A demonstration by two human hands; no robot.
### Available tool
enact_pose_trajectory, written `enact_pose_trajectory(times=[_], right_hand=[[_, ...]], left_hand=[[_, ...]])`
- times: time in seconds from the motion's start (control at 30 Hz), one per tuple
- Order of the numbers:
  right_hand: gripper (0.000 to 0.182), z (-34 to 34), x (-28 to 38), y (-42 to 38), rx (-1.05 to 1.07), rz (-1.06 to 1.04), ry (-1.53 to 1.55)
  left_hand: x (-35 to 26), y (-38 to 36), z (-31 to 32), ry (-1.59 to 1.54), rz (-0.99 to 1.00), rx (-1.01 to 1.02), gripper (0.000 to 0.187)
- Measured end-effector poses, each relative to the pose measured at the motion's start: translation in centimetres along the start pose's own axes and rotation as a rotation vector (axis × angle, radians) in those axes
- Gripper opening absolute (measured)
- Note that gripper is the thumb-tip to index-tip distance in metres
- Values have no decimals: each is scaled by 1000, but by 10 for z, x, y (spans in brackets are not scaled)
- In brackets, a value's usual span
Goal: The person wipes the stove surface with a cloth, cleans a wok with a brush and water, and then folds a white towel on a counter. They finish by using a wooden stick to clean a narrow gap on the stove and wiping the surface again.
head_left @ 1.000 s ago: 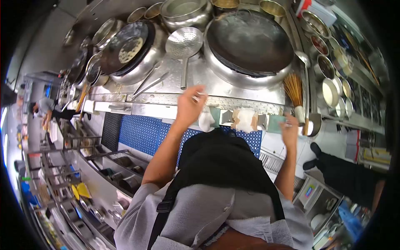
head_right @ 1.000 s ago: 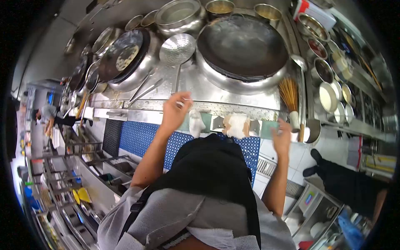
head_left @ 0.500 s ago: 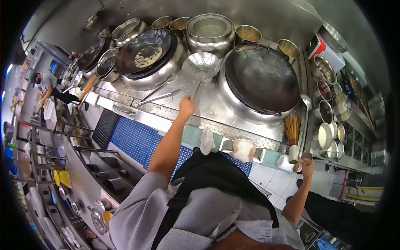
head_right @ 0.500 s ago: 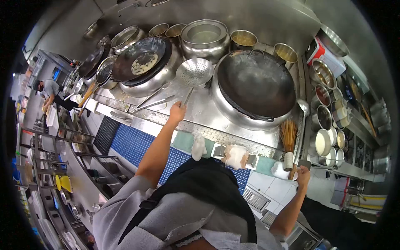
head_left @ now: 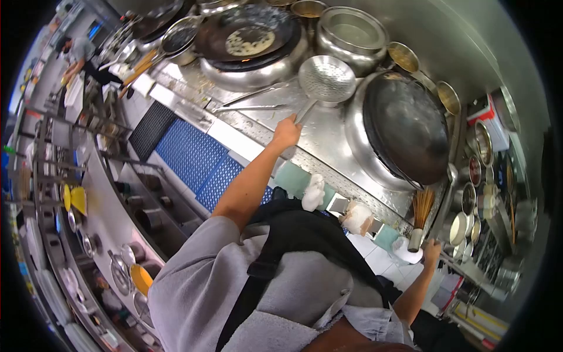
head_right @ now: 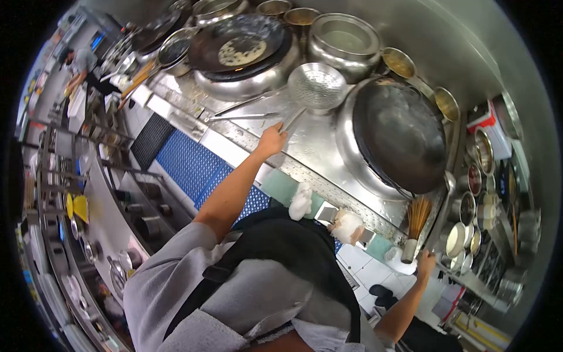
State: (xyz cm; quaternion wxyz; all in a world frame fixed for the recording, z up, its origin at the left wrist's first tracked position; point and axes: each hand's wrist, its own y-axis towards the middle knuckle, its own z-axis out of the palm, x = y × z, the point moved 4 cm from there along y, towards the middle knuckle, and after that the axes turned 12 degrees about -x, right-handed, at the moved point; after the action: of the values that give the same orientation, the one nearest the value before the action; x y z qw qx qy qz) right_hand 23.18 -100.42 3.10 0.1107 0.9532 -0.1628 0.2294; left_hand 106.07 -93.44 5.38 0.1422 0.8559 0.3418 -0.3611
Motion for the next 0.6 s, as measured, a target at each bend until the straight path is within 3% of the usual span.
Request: enact_pose_trajectory(times=[0.03, 0.1, 0.13, 0.23, 0.27, 0.3, 0.33, 0.43, 0.5, 0.6], right_hand=[[33, -2, 4, 11, -149, -112, -37], [29, -26, 72, 2, 53, 69, 92], [28, -35, 116, -2, 150, 162, 157], [27, -28, 173, 30, 140, 89, 314], [27, -38, 237, 11, 139, 109, 450], [27, -49, 314, -11, 132, 129, 592], [27, -44, 341, 0, 165, 57, 615], [21, -36, 440, 10, 218, -75, 715], [18, -9, 478, 41, 341, -5, 724], [23, 20, 570, 56, 340, -112, 793]], left_hand=[[1, 1, -6, 3, 12, 6, 50], [2, 5, -14, 6, 46, 24, 51], [22, 12, -2, -79, 116, -74, 47], [41, 34, -43, -47, -43, 12, 43], [47, 37, -64, -57, -35, -85, 35], [77, 49, -69, 38, 1, -214, 31], [106, 61, -73, 131, 40, -344, 28], [159, 84, -89, 344, -92, -345, 36], [187, 100, -83, 403, -111, -368, 50], [179, 100, -91, 642, -7, -221, 41]])
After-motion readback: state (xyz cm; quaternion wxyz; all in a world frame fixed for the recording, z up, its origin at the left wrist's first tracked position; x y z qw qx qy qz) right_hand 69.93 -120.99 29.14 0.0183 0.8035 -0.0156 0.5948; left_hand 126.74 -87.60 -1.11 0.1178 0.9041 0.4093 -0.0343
